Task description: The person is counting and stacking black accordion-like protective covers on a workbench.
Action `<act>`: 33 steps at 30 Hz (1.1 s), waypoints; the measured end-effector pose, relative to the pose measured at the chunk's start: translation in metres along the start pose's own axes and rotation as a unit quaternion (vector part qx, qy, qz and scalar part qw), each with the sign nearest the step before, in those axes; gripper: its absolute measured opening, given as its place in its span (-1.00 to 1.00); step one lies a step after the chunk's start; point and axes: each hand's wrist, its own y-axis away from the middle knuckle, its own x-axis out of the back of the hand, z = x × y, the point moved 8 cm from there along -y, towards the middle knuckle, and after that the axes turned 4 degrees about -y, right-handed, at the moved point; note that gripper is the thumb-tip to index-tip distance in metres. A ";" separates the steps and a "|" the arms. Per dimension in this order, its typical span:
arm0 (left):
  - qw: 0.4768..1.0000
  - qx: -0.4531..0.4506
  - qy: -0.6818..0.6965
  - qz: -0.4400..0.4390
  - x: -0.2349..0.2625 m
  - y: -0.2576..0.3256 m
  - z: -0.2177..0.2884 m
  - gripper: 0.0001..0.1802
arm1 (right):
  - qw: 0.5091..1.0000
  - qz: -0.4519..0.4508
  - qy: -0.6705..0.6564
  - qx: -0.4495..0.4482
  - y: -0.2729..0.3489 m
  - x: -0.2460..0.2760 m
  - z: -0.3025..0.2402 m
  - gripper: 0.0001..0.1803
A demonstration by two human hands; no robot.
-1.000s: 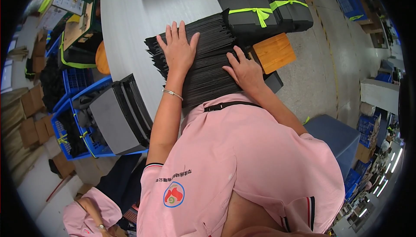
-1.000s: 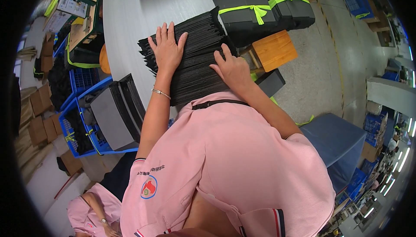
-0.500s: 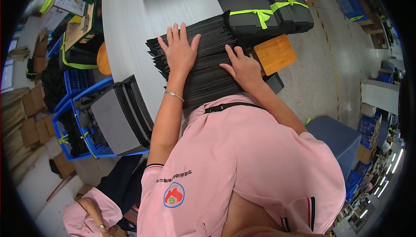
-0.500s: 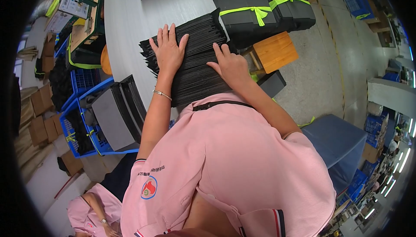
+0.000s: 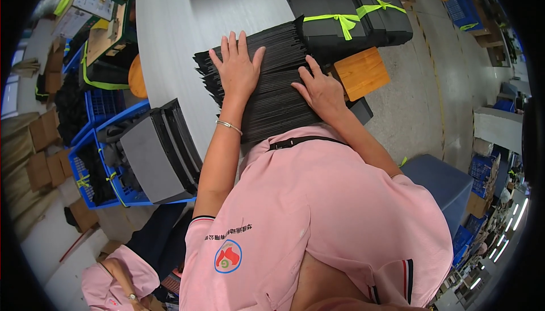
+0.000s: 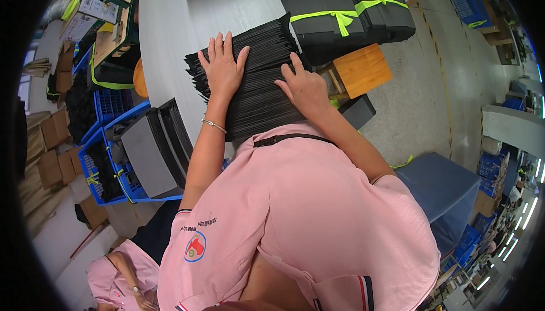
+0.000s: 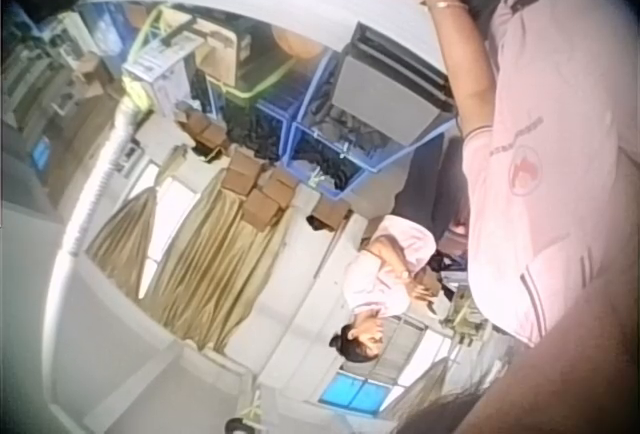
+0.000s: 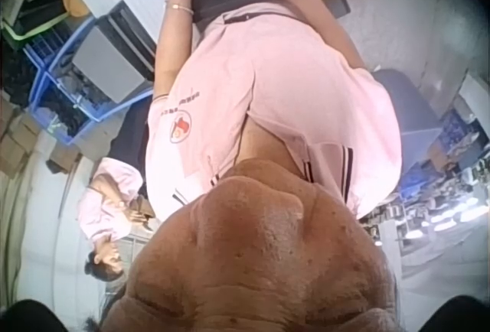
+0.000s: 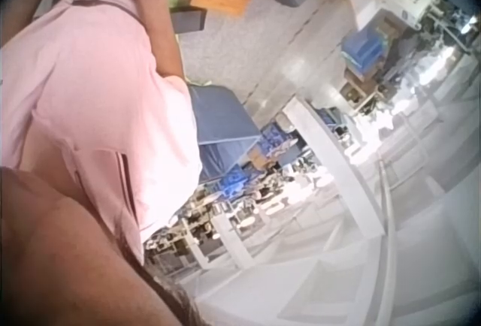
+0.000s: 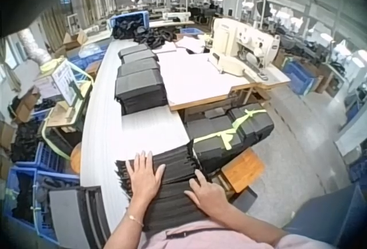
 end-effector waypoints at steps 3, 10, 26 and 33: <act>1.000 -0.001 0.007 0.000 0.001 0.000 0.000 -0.24 | 1.000 -0.002 0.011 0.003 0.000 0.001 -0.002 -0.55; 1.000 -0.005 0.017 0.001 0.001 -0.001 0.001 -0.24 | 1.000 0.012 0.009 -0.008 -0.003 0.004 -0.003 -0.44; 1.000 -0.002 0.022 0.004 0.001 0.000 0.000 -0.24 | 1.000 -0.013 0.002 -0.025 -0.010 -0.002 0.000 -0.38; 1.000 0.002 0.014 -0.004 0.002 0.000 0.000 -0.24 | 1.000 -0.001 -0.012 -0.017 -0.012 0.001 0.000 -0.51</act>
